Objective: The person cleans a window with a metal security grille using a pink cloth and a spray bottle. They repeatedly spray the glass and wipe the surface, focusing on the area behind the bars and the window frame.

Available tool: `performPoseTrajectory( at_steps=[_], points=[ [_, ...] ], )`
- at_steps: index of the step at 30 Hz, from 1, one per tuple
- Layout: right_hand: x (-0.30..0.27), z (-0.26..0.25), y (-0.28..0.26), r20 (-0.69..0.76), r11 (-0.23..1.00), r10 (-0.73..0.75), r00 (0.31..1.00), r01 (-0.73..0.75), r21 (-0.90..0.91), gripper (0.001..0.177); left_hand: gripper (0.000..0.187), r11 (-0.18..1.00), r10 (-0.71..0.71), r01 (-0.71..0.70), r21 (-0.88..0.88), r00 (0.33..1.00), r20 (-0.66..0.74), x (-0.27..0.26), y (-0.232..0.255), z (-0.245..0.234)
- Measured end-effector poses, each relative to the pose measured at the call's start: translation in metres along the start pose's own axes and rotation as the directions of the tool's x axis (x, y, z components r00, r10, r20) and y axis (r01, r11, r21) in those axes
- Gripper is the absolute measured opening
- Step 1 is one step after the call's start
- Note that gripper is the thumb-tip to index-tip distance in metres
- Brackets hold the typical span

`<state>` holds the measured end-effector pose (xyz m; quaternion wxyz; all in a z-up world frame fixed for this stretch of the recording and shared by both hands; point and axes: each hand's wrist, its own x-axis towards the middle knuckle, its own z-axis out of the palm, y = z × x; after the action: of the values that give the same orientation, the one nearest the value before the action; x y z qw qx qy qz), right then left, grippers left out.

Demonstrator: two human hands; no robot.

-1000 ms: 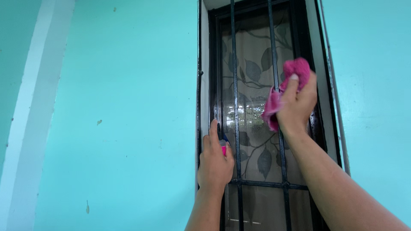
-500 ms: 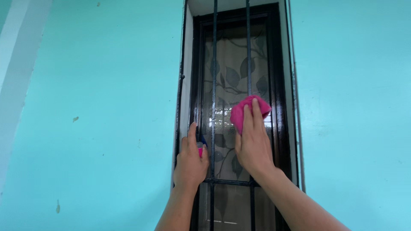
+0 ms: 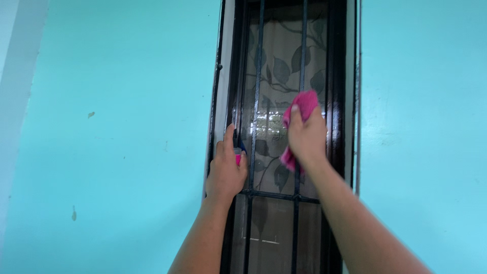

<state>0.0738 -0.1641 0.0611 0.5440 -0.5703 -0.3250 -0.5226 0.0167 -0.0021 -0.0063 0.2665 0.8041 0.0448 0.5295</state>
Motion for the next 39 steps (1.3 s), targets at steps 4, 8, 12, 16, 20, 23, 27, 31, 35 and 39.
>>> performPoseTrajectory(
  at_steps=[4, 8, 12, 16, 20, 23, 27, 31, 35, 39],
  points=[
    [-0.053, -0.016, 0.003, 0.049, 0.981, 0.192, 0.980, -0.191, -0.026, 0.027, 0.078, 0.992, 0.121, -0.123, -0.012, 0.987, -0.109, -0.006, 0.001, -0.003],
    [-0.058, -0.021, 0.002, 0.127, 0.960, 0.277, 0.953, -0.269, -0.075, 0.030, 0.078, 0.999, 0.008, -0.007, 0.032, 1.000, -0.024, -0.006, 0.007, -0.008],
    [-0.019, -0.012, 0.008, 0.212, 0.966, 0.259, 0.942, -0.247, -0.079, 0.029, 0.080, 0.998, -0.054, 0.054, 0.030, 0.998, 0.014, -0.007, 0.012, -0.010],
    [0.026, 0.004, 0.005, 0.021, 0.992, 0.117, 0.993, -0.116, -0.059, 0.027, 0.078, 1.000, 0.018, -0.018, 0.015, 0.998, -0.053, -0.006, 0.007, -0.005],
    [0.018, 0.001, 0.003, 0.038, 0.982, 0.150, 0.988, -0.144, -0.119, 0.031, 0.078, 1.000, 0.003, -0.003, -0.009, 0.998, -0.061, -0.007, 0.005, -0.001],
    [0.006, -0.003, -0.004, -0.002, 0.996, 0.087, 0.996, -0.087, -0.023, 0.027, 0.079, 1.000, 0.003, -0.003, -0.011, 0.998, -0.062, -0.006, 0.006, -0.003],
    [-0.023, -0.012, -0.005, 0.083, 0.963, 0.267, 0.960, -0.263, -0.060, 0.027, 0.077, 0.998, 0.038, -0.040, -0.039, 0.997, -0.067, -0.007, 0.004, -0.006],
    [-0.038, -0.017, -0.008, 0.144, 0.946, 0.324, 0.935, -0.317, -0.068, 0.028, 0.079, 1.000, 0.012, -0.013, -0.018, 0.999, -0.035, -0.007, 0.006, -0.008],
    [-0.019, -0.023, -0.013, 0.314, 0.838, 0.468, 0.826, -0.528, 0.141, 0.026, 0.078, 1.000, 0.001, -0.001, -0.007, 1.000, -0.028, -0.005, 0.005, -0.008],
    [0.023, -0.025, -0.023, 0.437, 0.634, 0.460, 0.773, -0.630, 0.449, 0.027, 0.080, 1.000, 0.005, -0.005, -0.013, 0.999, -0.045, -0.006, 0.004, -0.005]
  ],
)
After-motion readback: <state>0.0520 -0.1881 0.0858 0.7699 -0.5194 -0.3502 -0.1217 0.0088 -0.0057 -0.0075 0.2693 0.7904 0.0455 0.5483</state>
